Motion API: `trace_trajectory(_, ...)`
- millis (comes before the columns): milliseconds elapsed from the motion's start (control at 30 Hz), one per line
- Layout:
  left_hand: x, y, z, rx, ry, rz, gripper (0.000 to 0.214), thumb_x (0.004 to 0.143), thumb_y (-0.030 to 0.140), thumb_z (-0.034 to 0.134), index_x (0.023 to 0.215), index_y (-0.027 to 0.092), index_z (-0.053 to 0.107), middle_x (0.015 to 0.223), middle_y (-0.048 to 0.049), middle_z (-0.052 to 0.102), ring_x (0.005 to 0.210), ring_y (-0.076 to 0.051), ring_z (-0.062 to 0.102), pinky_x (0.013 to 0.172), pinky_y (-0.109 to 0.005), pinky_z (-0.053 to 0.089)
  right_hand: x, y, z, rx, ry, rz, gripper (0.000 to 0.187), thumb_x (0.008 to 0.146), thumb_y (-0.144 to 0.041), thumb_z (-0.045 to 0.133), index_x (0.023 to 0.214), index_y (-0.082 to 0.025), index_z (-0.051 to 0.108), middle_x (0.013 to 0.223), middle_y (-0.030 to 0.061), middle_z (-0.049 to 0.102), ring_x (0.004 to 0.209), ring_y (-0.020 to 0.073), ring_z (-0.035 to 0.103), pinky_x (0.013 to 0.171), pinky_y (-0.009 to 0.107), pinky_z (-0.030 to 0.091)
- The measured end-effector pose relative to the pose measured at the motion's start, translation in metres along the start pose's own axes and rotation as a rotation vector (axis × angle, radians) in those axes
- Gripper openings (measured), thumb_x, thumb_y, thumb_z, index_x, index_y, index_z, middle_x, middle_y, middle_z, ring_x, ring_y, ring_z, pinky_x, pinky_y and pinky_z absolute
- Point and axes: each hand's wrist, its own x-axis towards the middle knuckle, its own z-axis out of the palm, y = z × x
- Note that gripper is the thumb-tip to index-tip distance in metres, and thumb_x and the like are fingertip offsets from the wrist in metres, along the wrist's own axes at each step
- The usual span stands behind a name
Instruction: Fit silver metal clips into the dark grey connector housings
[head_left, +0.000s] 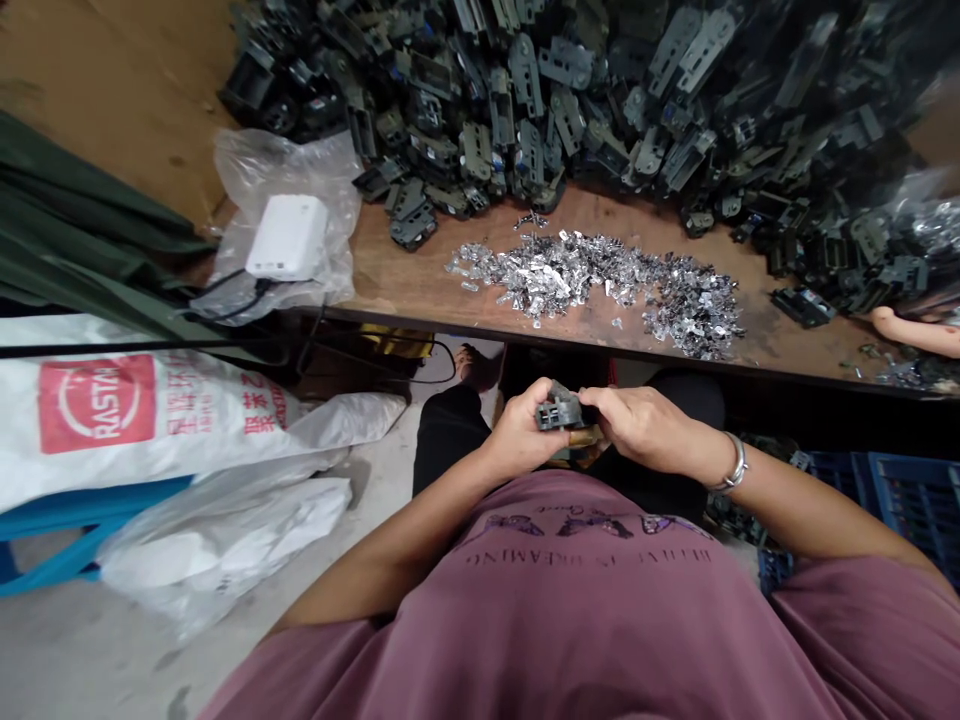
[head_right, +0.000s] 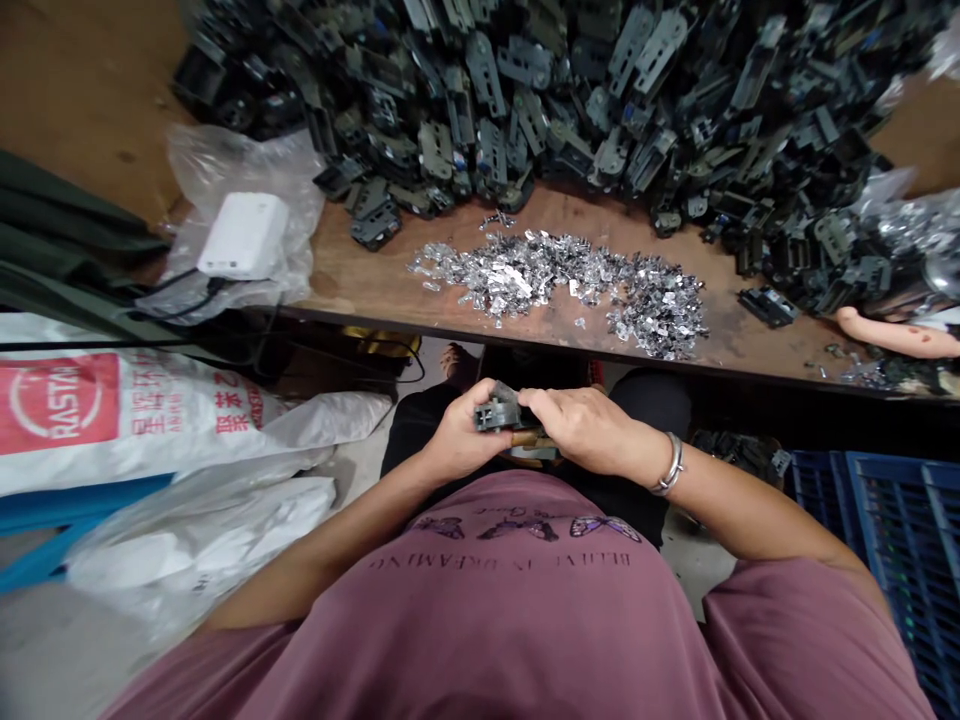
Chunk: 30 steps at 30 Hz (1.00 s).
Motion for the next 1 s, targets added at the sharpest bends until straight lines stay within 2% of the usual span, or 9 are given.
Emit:
trace_trajectory(167,-0.002,-0.001,-0.005,0.024,-0.036,0.023,0.038,0.061,0.036,0.083,0.080,0.017,0.057,0.072,0.0020,0.063,0.061,-0.009,0.055,0.060,-0.022,0.048,-0.005,-0.004,0.016,0.092,0.180,0.027,0.037,0.092,-0.003,0.041,0.127,-0.012,0.044,0.090,0.0103,0.071,0.071,0.0178,0.068,0.059,0.028,0.055)
trace_trajectory(233,-0.003,-0.004,-0.008,0.018,-0.039,0.008,0.038,0.061,0.036,0.083,0.082,0.017,0.059,0.072,0.0016,0.064,0.063,-0.010,0.057,0.062,-0.023,0.049,-0.012,-0.006,0.023,0.160,0.227,0.094,0.041,0.095,-0.007,0.042,0.135,-0.014,0.040,0.096,0.0113,0.072,0.074,0.0177,0.071,0.062,0.028,0.059)
trace_trajectory(367,-0.005,-0.013,-0.012,-0.058,0.012,-0.035,0.039,0.061,0.034,0.083,0.087,0.017,0.060,0.084,-0.0021,0.070,0.069,-0.012,0.062,0.067,-0.026,0.052,-0.028,-0.012,0.035,0.506,0.229,0.265,0.051,0.099,-0.013,0.040,0.147,-0.022,0.029,0.121,0.0130,0.069,0.093,0.0176,0.074,0.071,0.029,0.064)
trace_trajectory(467,-0.007,-0.016,-0.014,-0.086,0.057,-0.029,0.042,0.060,0.034,0.084,0.090,0.017,0.061,0.090,-0.0047,0.072,0.073,-0.014,0.065,0.069,-0.027,0.053,-0.034,-0.015,0.041,0.626,0.400,0.424,0.046,0.099,-0.017,0.043,0.144,-0.024,0.035,0.125,0.0128,0.067,0.092,0.0176,0.074,0.068,0.029,0.065)
trace_trajectory(533,-0.008,-0.016,-0.014,-0.078,0.066,-0.021,0.043,0.061,0.036,0.085,0.091,0.016,0.062,0.091,-0.0054,0.072,0.074,-0.015,0.066,0.070,-0.028,0.054,-0.031,-0.017,0.042,0.587,0.509,0.465,0.043,0.097,-0.018,0.051,0.139,-0.023,0.041,0.118,0.0119,0.070,0.086,0.0174,0.075,0.068,0.030,0.065)
trace_trajectory(633,-0.008,-0.013,-0.014,-0.028,0.041,0.013,0.043,0.062,0.038,0.084,0.091,0.017,0.061,0.091,-0.0051,0.073,0.075,-0.015,0.067,0.070,-0.027,0.055,-0.021,-0.019,0.040,0.413,0.556,0.376,0.044,0.092,-0.016,0.060,0.133,-0.022,0.046,0.105,0.0091,0.074,0.083,0.0177,0.075,0.072,0.030,0.064)
trace_trajectory(800,-0.009,-0.008,-0.013,0.103,-0.045,0.105,0.038,0.066,0.035,0.081,0.094,0.017,0.062,0.088,-0.0040,0.074,0.072,-0.014,0.067,0.068,-0.025,0.055,-0.009,-0.016,0.033,0.149,0.476,0.182,0.040,0.091,-0.011,0.056,0.129,-0.020,0.048,0.093,0.0066,0.075,0.077,0.0177,0.073,0.065,0.028,0.061)
trace_trajectory(900,-0.010,-0.008,-0.012,0.127,-0.053,0.137,0.035,0.068,0.030,0.079,0.096,0.017,0.063,0.088,-0.0041,0.075,0.072,-0.014,0.068,0.068,-0.025,0.055,-0.009,-0.015,0.034,0.130,0.431,0.163,0.035,0.091,-0.009,0.052,0.124,-0.019,0.049,0.096,0.0079,0.073,0.074,0.0166,0.072,0.061,0.027,0.059)
trace_trajectory(1000,-0.012,-0.011,-0.012,0.135,-0.050,0.156,0.031,0.070,0.026,0.076,0.097,0.017,0.063,0.090,-0.0049,0.075,0.073,-0.014,0.068,0.069,-0.025,0.055,-0.010,-0.018,0.038,0.137,0.429,0.193,0.031,0.091,-0.009,0.051,0.120,-0.018,0.050,0.090,0.0066,0.072,0.066,0.0153,0.070,0.057,0.026,0.057)
